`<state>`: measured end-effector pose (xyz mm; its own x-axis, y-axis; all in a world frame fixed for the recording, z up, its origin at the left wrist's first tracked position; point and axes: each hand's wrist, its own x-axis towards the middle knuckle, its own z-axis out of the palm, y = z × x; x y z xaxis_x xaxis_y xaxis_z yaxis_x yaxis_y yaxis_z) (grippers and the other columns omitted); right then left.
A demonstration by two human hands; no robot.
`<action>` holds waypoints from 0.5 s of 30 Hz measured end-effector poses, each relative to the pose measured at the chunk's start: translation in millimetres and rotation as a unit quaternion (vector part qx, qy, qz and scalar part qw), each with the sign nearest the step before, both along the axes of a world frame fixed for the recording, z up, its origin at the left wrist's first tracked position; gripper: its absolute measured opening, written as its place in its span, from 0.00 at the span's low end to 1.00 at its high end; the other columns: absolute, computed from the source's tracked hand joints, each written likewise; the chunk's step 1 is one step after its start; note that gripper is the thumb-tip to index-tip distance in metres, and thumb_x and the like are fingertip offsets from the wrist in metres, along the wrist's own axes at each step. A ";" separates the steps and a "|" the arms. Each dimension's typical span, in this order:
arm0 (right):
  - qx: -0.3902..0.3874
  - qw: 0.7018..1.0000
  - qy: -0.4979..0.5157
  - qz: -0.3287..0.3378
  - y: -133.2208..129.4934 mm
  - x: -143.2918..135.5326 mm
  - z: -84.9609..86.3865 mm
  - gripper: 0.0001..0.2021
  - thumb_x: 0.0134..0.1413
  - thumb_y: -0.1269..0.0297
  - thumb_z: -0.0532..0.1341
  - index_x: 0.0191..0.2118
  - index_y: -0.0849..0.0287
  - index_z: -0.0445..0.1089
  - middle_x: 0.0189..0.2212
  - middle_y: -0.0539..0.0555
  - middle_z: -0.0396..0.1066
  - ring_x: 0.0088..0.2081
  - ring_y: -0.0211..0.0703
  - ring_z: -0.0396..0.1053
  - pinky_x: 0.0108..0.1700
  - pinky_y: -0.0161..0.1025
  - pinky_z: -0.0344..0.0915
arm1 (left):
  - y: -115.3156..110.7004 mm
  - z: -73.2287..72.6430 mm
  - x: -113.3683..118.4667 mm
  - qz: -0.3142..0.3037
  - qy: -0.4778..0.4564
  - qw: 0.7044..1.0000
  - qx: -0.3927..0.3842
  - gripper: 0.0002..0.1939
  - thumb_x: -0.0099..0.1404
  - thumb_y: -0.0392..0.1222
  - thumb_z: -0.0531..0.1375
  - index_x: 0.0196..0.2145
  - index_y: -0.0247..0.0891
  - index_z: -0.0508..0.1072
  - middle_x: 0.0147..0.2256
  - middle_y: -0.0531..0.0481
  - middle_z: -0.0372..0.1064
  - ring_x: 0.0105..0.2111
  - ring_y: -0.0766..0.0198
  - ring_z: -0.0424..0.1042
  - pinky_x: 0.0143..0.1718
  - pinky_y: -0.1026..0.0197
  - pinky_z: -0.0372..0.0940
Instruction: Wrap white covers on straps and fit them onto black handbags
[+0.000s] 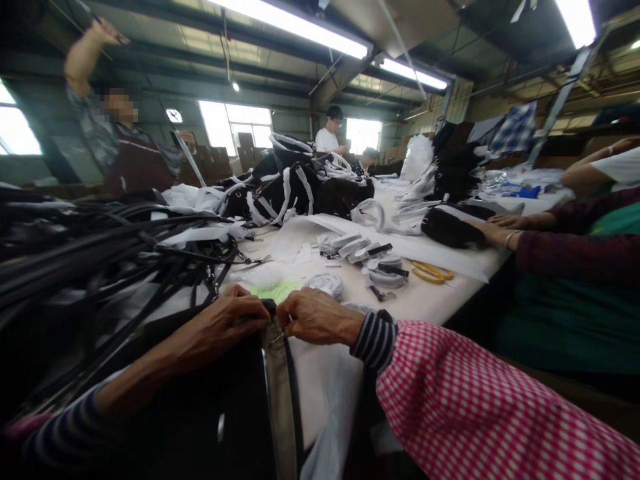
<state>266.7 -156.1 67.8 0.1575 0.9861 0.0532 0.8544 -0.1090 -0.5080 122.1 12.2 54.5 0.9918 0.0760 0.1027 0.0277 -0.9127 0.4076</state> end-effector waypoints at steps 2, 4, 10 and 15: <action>-0.014 1.000 -0.002 0.000 4.1 1.1 -4.4 0.04 0.52 0.76 0.67 0.32 0.60 0.77 0.24 0.46 0.69 0.29 0.36 0.65 0.34 0.32 0.55 | -0.6 -0.9 -0.6 -0.023 0.010 0.996 0.083 0.13 0.73 0.41 0.54 0.38 0.42 0.79 0.39 0.47 0.73 0.47 0.50 0.63 0.48 0.53 0.59; -0.022 1.000 -0.016 -0.003 7.2 0.3 -8.3 0.06 0.52 0.77 0.66 0.33 0.60 0.78 0.26 0.47 0.72 0.30 0.37 0.67 0.35 0.32 0.56 | 0.4 -4.2 0.9 -0.047 0.020 0.989 0.141 0.14 0.72 0.38 0.54 0.34 0.40 0.78 0.38 0.47 0.73 0.44 0.51 0.62 0.47 0.51 0.57; -0.005 0.997 -0.073 -0.010 9.5 -2.4 -17.1 0.08 0.52 0.76 0.62 0.36 0.58 0.78 0.30 0.51 0.76 0.35 0.43 0.71 0.36 0.35 0.56 | 10.8 -16.7 7.8 -0.078 0.022 0.979 0.188 0.11 0.70 0.34 0.52 0.33 0.38 0.73 0.36 0.45 0.69 0.39 0.53 0.60 0.44 0.51 0.56; 0.014 0.995 -0.099 -0.023 9.5 -3.2 -27.7 0.08 0.53 0.73 0.60 0.36 0.58 0.76 0.33 0.54 0.78 0.37 0.45 0.73 0.35 0.37 0.56 | 22.1 -17.1 7.1 -0.133 0.011 0.976 0.171 0.11 0.68 0.31 0.50 0.34 0.39 0.69 0.35 0.48 0.67 0.36 0.56 0.60 0.49 0.50 0.57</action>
